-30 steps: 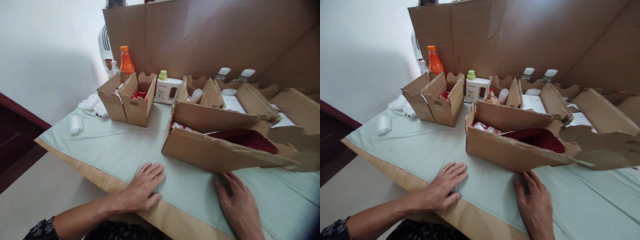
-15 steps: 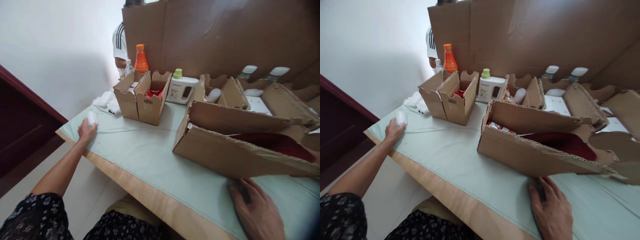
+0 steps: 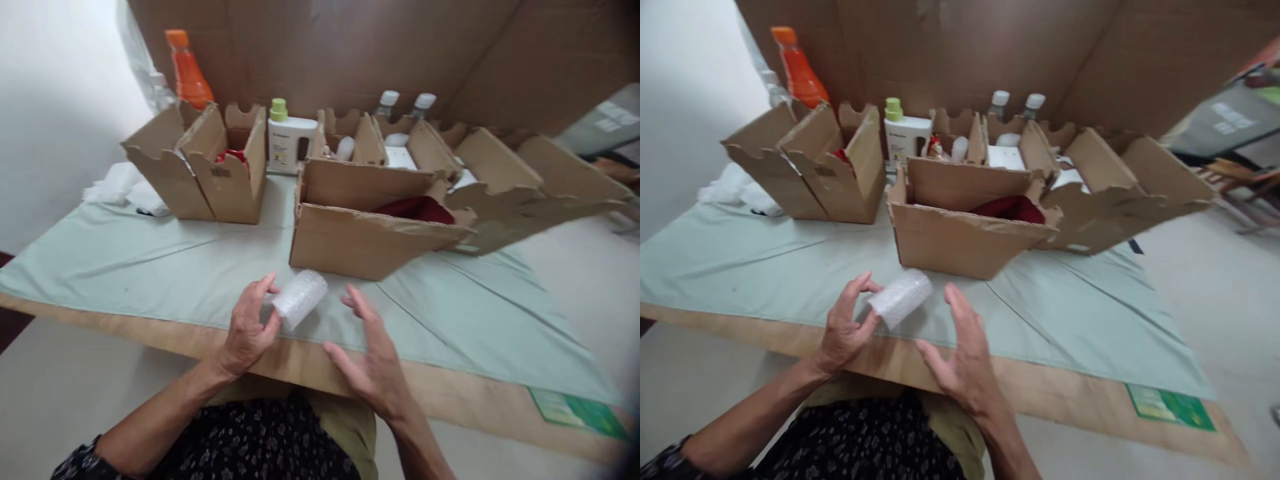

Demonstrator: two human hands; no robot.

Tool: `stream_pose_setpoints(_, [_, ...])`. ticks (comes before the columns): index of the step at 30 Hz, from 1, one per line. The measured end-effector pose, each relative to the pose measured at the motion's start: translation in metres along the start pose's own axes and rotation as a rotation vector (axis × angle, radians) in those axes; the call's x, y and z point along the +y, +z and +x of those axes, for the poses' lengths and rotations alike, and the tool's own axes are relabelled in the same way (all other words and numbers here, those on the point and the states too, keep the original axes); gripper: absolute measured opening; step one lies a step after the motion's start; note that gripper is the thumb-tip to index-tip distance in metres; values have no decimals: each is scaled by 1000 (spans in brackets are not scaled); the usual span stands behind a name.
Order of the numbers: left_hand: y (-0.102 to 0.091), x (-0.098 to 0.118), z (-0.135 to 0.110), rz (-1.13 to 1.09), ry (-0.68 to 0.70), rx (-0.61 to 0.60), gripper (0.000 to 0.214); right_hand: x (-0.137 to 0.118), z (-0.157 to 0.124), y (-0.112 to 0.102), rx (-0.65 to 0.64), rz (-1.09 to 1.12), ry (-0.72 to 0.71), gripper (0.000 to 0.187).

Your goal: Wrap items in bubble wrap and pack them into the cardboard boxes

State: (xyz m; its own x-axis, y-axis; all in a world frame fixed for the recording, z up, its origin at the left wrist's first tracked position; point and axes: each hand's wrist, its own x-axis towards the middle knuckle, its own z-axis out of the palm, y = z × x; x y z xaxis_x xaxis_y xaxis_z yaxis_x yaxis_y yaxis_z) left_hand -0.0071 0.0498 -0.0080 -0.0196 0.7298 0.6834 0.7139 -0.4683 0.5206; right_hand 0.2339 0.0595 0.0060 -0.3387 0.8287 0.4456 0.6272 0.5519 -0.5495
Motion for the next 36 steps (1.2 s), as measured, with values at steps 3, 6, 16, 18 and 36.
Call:
stream_pose_setpoints(3, [27,17,0,-112,86,-82,63,-3,1,20,-54,33,28,78])
stream_pose_setpoints(6, [33,14,-1,-144,-2,-71,56,10,-2,31,45,96,160,47])
stream_pose_setpoints(16, [23,12,2,-248,-9,-154,38,16,-4,16,256,629,623,26])
stream_pose_setpoints(18, [24,17,0,-259,103,-200,48,9,-1,18,213,567,589,21])
stream_pose_setpoints(36, [9,3,18,-640,-829,-255,24,16,0,-37,-162,356,430,18])
